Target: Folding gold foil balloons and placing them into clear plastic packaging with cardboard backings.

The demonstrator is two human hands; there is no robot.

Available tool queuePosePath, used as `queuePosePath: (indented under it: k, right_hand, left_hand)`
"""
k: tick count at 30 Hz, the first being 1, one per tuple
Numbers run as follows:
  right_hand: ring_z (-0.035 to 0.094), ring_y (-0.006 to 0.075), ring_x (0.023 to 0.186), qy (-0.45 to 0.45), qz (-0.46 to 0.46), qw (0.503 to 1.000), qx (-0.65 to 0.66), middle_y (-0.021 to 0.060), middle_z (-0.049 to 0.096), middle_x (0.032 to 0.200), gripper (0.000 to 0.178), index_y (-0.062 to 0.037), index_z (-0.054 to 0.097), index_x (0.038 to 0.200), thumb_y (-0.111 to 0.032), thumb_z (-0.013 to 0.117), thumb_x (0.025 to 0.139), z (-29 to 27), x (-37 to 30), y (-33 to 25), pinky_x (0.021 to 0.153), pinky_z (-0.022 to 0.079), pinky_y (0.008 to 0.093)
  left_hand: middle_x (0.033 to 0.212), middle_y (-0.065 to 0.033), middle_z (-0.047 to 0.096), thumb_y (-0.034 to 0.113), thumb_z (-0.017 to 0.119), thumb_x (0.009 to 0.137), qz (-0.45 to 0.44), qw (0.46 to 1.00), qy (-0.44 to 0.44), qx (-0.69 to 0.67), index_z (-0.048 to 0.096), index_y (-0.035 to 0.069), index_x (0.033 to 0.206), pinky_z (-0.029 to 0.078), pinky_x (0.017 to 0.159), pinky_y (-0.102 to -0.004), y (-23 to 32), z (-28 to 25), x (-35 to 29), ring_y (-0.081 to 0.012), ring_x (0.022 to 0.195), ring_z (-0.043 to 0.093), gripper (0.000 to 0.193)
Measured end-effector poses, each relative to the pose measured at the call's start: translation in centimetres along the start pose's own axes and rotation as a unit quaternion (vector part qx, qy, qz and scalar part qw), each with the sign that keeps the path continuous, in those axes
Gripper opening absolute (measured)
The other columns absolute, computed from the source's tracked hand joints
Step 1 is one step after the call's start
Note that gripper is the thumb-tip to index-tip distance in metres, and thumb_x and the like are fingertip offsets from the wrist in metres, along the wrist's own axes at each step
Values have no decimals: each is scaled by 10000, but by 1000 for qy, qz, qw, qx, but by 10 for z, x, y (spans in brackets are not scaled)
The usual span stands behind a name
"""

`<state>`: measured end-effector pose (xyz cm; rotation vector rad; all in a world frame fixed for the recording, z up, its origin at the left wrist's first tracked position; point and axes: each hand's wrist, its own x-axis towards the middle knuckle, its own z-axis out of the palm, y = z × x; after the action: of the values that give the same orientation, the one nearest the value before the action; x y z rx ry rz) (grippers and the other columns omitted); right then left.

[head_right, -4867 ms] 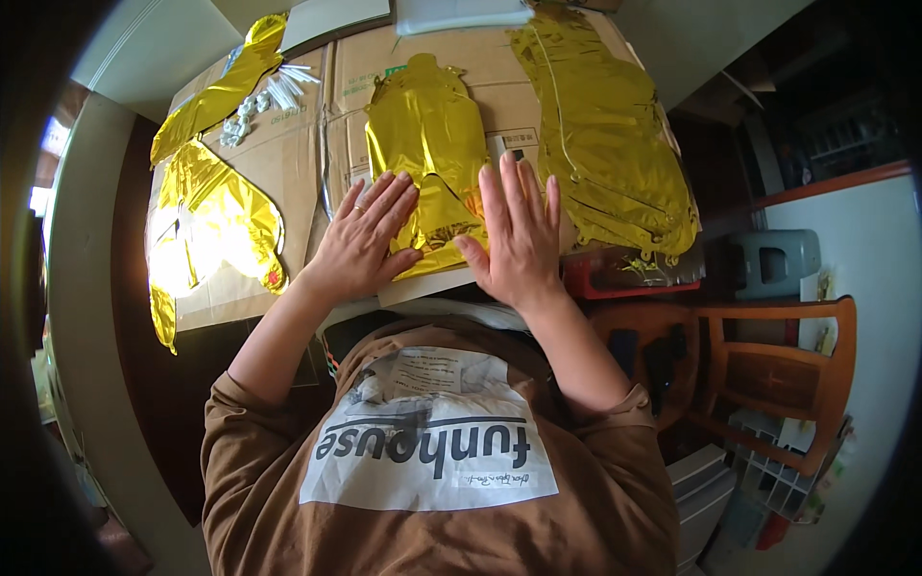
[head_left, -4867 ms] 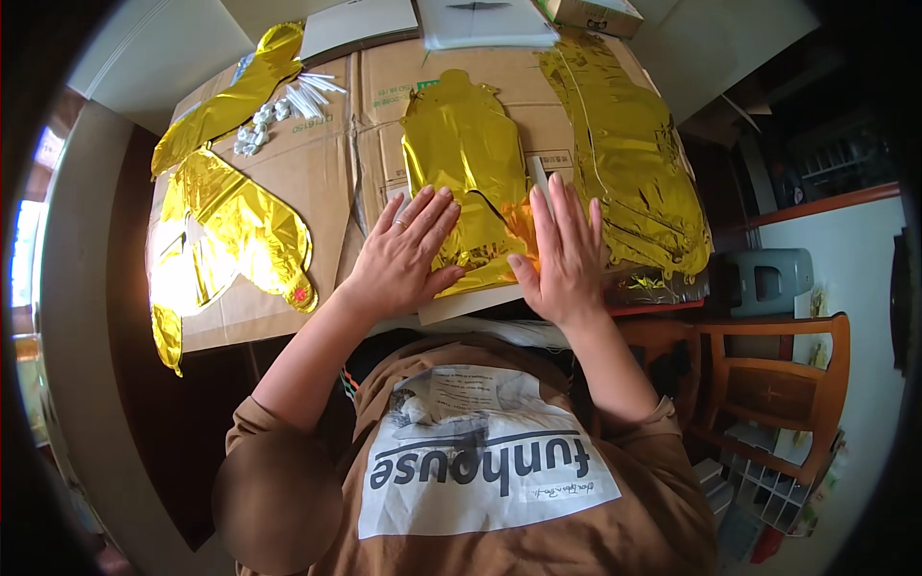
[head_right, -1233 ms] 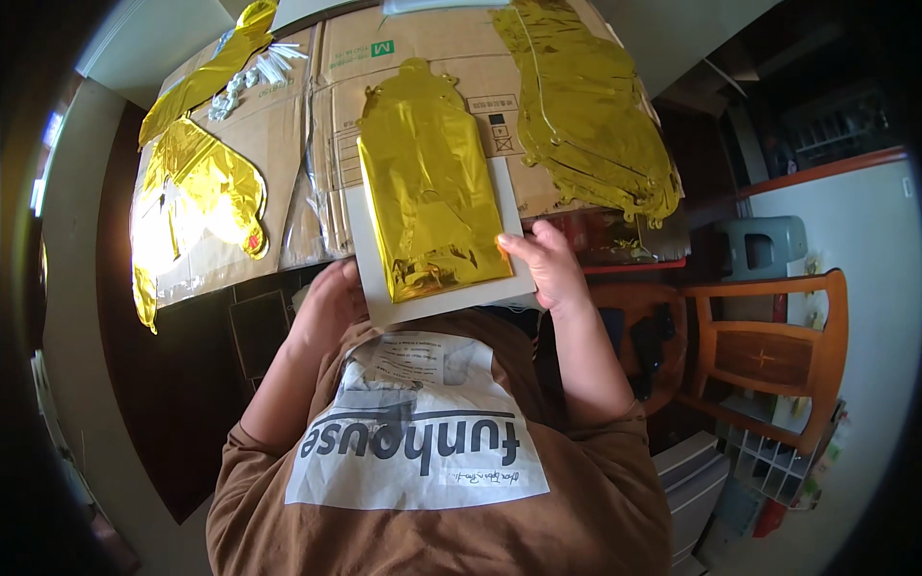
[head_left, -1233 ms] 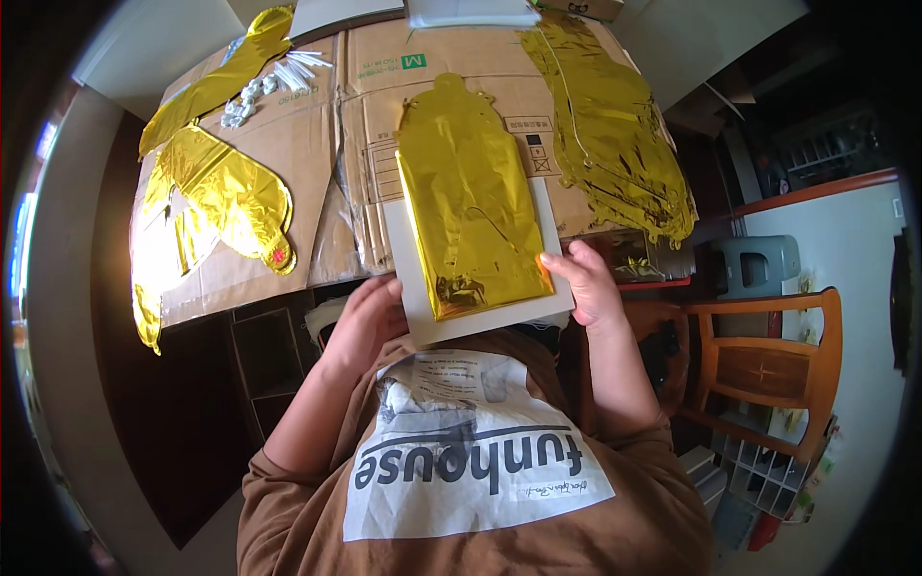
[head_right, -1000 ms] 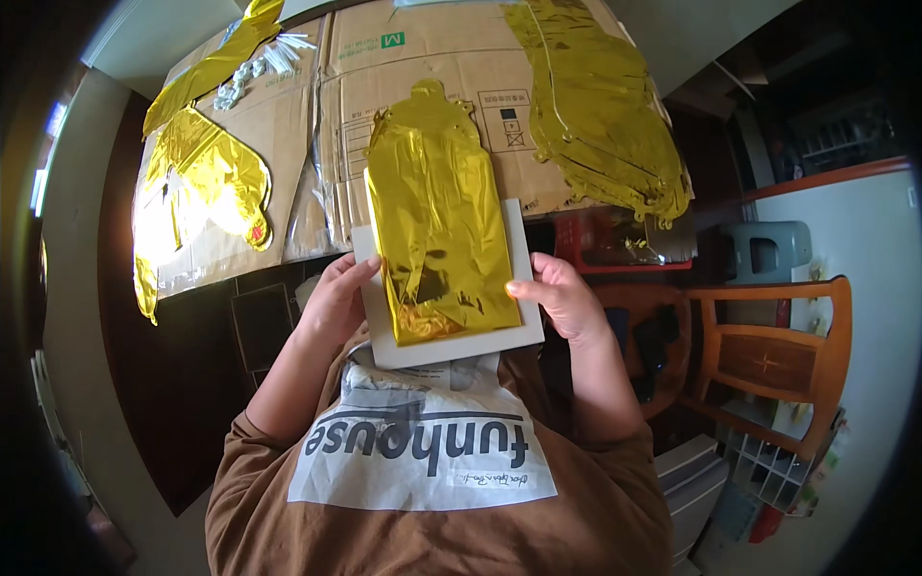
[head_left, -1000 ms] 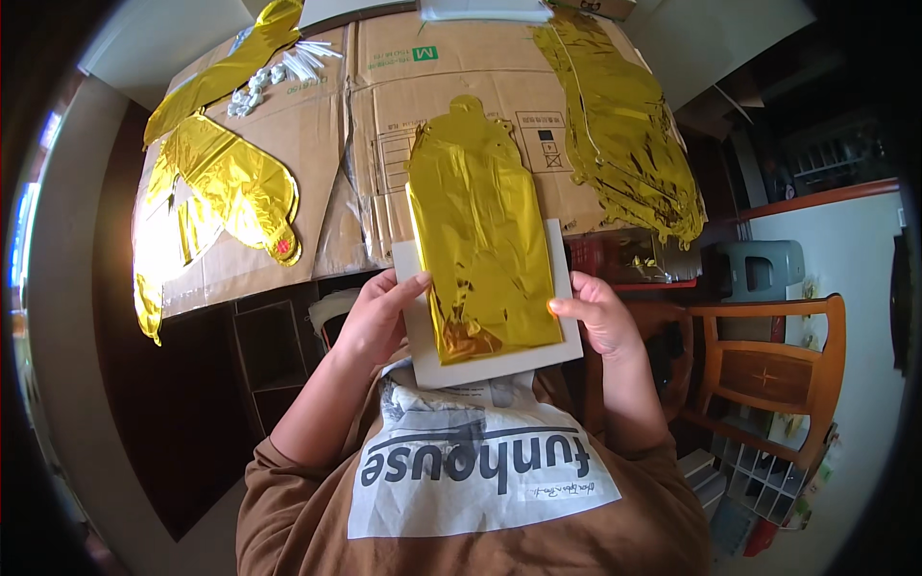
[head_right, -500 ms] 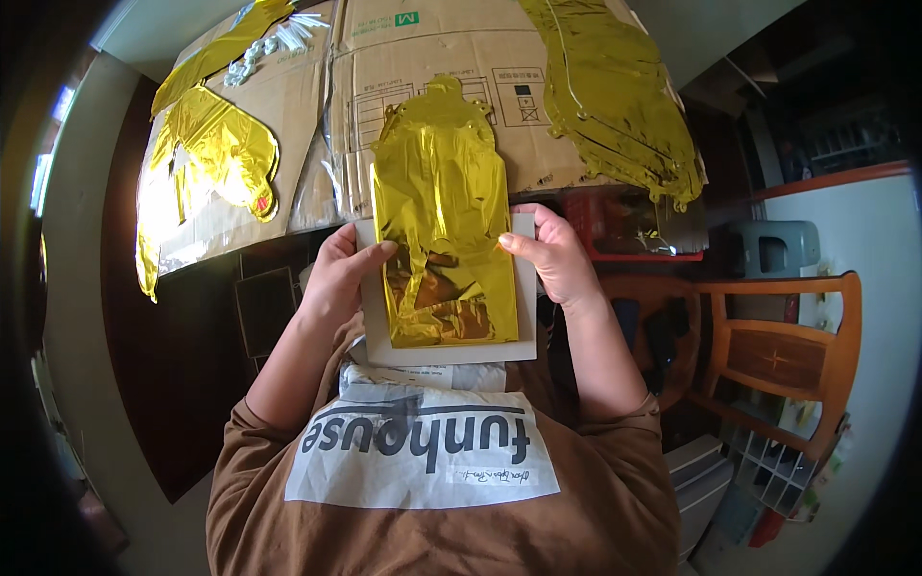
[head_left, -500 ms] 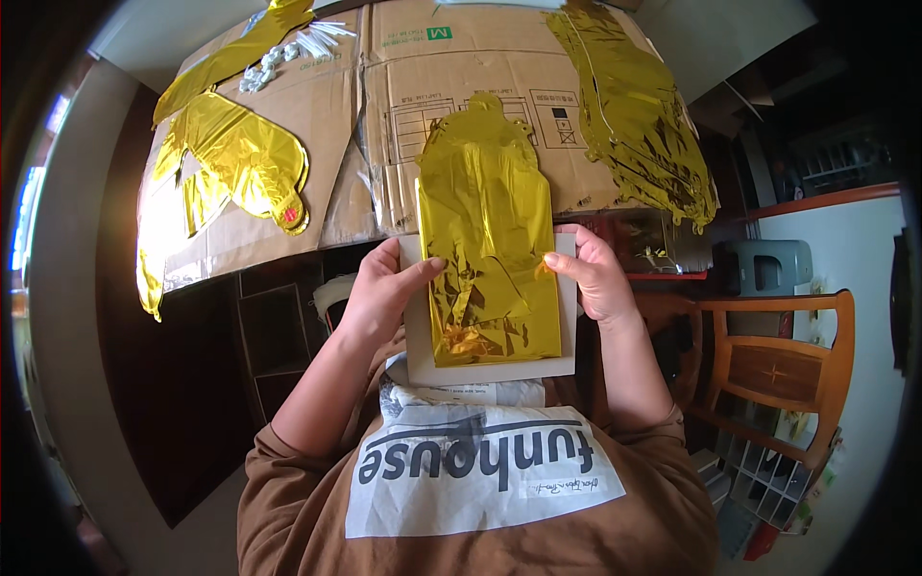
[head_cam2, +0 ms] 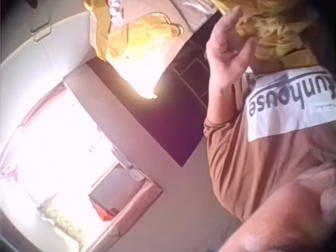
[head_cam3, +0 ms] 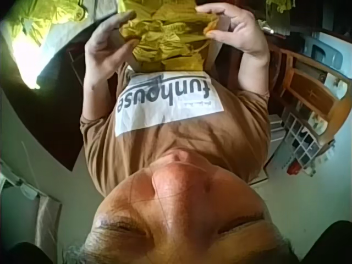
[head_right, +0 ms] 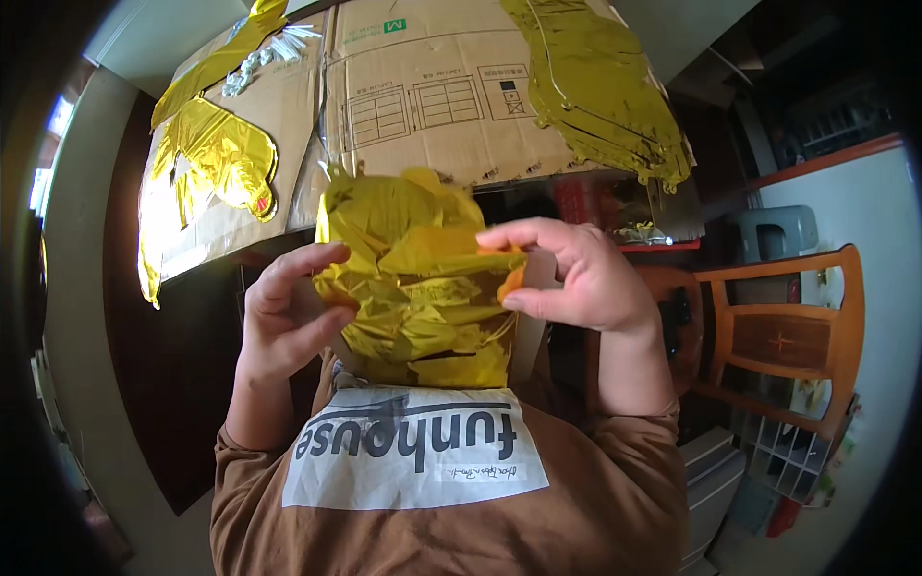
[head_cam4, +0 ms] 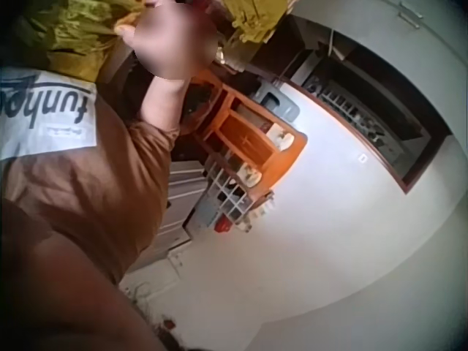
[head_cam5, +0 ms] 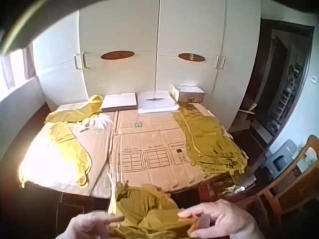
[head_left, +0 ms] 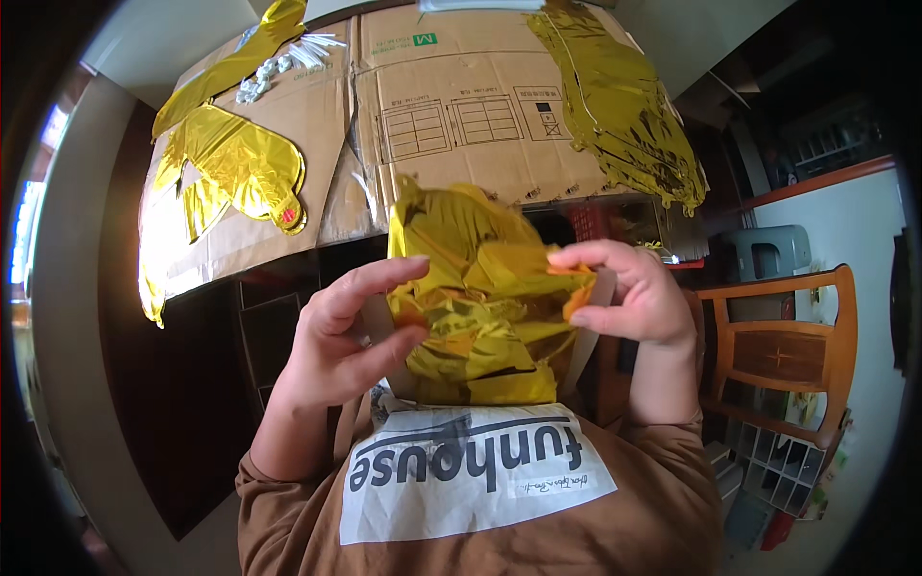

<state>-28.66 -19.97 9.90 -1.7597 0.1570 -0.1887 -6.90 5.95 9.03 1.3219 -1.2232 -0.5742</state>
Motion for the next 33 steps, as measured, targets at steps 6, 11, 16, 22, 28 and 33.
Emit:
queuePosePath:
  k: [6, 11, 16, 22, 28, 33]
  right_hand:
    - [701, 137, 966, 30, 33, 995, 94, 71, 748, 1003, 315, -15, 722, 1086, -8, 797, 780, 15, -37, -25, 874, 529, 274]
    - [632, 68, 867, 114, 14, 989, 94, 12, 701, 900, 187, -4, 723, 1006, -8, 780, 828, 32, -50, -10, 795, 488, 233]
    - [604, 46, 855, 189, 108, 946, 240, -30, 682, 937, 138, -51, 687, 1020, -74, 751, 899, 43, -31, 44, 803, 467, 223]
    - [616, 73, 916, 171, 125, 932, 294, -4, 690, 1015, 192, -42, 658, 1102, -90, 724, 928, 44, -5, 69, 878, 487, 255]
    - [616, 87, 1005, 129, 168, 926, 312, 34, 682, 1110, 263, -33, 628, 1174, -139, 707, 946, 43, 15, 99, 913, 486, 270]
    - [619, 105, 1019, 116, 170, 937, 284, 38, 683, 1117, 301, -24, 626, 1190, -88, 706, 907, 40, 16, 98, 946, 481, 285]
  left_hand:
    - [1215, -78, 662, -63, 775, 820, -186, 949, 55, -250, 625, -10, 1241, 515, 955, -268, 23, 12, -14, -118, 1089, 646, 450]
    - [1001, -12, 701, 18, 778, 880, -244, 926, 43, -284, 670, 11, 1083, 522, 830, -228, 15, 16, -15, -56, 922, 635, 230]
    - [952, -3, 730, 111, 725, 948, -298, 927, 69, -217, 715, 8, 1065, 507, 818, -228, -33, 17, -2, -62, 862, 649, 156]
    - [1034, -66, 742, 124, 685, 975, -337, 900, 78, -266, 696, -20, 1134, 561, 815, -256, -69, 13, -5, -95, 895, 688, 215]
    - [1099, -82, 729, 123, 631, 1011, -349, 882, 85, -304, 653, -34, 1207, 552, 879, -261, -92, 8, -8, -104, 965, 685, 253]
    - [1130, -75, 721, 129, 615, 1021, -342, 889, 67, -298, 638, -30, 1227, 536, 908, -263, -94, 7, -9, -100, 996, 673, 262]
